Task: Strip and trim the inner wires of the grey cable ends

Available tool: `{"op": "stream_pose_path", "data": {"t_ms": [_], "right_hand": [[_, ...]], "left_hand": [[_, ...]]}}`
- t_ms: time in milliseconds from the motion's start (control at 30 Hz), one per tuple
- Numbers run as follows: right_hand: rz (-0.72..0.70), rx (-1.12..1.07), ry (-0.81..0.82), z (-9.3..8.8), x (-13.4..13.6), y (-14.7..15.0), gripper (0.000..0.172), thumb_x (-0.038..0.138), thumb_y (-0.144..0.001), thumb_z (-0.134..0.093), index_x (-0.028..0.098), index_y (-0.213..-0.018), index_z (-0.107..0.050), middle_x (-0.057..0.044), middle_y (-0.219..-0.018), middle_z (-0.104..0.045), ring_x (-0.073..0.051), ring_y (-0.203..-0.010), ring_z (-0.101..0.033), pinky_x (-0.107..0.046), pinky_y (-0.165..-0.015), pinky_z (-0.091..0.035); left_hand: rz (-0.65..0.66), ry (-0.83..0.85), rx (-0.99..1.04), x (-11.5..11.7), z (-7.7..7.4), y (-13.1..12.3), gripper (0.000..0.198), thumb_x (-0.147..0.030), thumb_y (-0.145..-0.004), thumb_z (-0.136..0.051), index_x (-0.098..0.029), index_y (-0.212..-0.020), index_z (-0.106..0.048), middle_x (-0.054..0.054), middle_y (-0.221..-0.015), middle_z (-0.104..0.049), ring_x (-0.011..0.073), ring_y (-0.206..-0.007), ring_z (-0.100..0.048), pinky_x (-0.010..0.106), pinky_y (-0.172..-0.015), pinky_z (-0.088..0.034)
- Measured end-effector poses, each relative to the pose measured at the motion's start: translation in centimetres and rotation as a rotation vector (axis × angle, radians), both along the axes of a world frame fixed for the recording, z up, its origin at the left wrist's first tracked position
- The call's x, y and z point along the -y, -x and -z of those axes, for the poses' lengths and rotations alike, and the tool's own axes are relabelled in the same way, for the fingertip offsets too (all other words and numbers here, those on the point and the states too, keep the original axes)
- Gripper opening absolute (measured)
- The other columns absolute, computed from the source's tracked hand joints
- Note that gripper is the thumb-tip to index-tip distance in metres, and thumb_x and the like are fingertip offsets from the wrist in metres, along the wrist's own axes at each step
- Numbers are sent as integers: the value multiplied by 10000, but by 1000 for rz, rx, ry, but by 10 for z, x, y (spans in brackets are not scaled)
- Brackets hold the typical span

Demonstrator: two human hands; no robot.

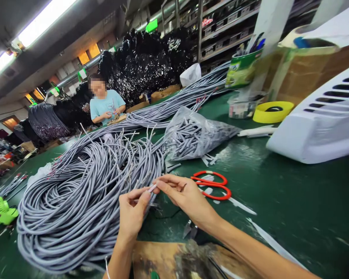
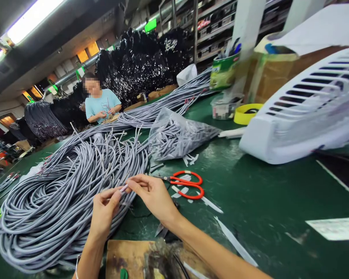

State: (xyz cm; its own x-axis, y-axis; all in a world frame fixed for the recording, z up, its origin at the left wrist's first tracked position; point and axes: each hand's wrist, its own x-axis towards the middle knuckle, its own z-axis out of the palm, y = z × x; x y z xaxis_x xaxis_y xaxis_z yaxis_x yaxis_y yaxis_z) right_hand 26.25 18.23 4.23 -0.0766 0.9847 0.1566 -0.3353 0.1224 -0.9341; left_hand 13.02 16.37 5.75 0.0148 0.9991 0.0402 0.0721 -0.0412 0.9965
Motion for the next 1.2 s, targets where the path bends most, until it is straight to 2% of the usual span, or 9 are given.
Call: {"op": "stream_pose_path", "data": {"t_ms": [100,200,333,500,667,800,900,1000,1200], "right_hand": [[-54,40,-54,-4,2,-3,352,506,-635,-651,158,-652,-599,-9,-542,-596,-98,-480,-488,-202,-398,-322],[-96,70,-81,-6,2,-6,374,522,-604,-668,157,-625,-592,2,-529,-570,-105,-500,-500,-207,-435,-361],[-69,117,-73,-7,1,-5,376,523,-597,-671,160,-616,-573,14,-558,-546,-100,-508,-493,-208,-461,-382],[-212,154,-104,-7,4,0,418,580,-706,-523,187,-566,-496,53,-437,-425,-86,-427,-396,-203,-394,-309],[-37,309,-202,-10,9,-5,389,538,-740,-509,180,-589,-496,56,-480,-379,-77,-438,-328,-206,-400,-272],[8,427,-221,-6,8,-8,399,549,-731,-515,190,-568,-449,63,-472,-347,-77,-431,-296,-208,-397,-259],[58,454,-223,-5,7,-7,373,551,-738,-498,193,-642,-463,45,-523,-410,-91,-455,-363,-206,-415,-308],[142,520,-299,-5,10,-5,315,464,-829,-394,194,-699,-490,23,-575,-467,-108,-506,-429,-210,-474,-357],[67,635,-379,-4,20,3,396,371,-882,-302,199,-560,-456,42,-445,-409,-88,-390,-338,-221,-413,-287]], "left_hand": [[-54,-162,-130,0,0,3,395,-476,-685,-623,-96,-724,-724,-6,-493,-514,74,-430,-382,208,-429,-293],[30,-295,-286,1,-1,6,366,-437,-764,-559,-123,-681,-725,34,-570,-592,128,-542,-490,241,-539,-367],[157,-396,-374,4,-2,7,414,-469,-783,-528,-138,-622,-720,47,-539,-588,142,-528,-495,255,-541,-369],[211,-429,-327,6,-3,8,384,-460,-788,-529,-159,-649,-724,62,-588,-632,161,-560,-530,265,-562,-390],[56,-466,-481,8,-4,9,289,-352,-813,-522,-165,-767,-737,24,-531,-554,131,-503,-458,234,-496,-325],[55,-492,-611,8,-3,9,261,-273,-822,-492,-168,-842,-730,5,-526,-493,121,-492,-435,220,-471,-287],[12,-433,-550,6,-3,8,283,-289,-829,-480,-150,-809,-725,14,-553,-531,126,-510,-459,219,-485,-319],[-92,-338,-429,6,-4,6,319,-325,-834,-473,-122,-774,-713,41,-611,-610,149,-576,-524,219,-522,-376],[-178,-330,-373,8,-3,3,318,-356,-813,-508,-128,-735,-716,59,-637,-643,182,-663,-572,221,-551,-424]]}}
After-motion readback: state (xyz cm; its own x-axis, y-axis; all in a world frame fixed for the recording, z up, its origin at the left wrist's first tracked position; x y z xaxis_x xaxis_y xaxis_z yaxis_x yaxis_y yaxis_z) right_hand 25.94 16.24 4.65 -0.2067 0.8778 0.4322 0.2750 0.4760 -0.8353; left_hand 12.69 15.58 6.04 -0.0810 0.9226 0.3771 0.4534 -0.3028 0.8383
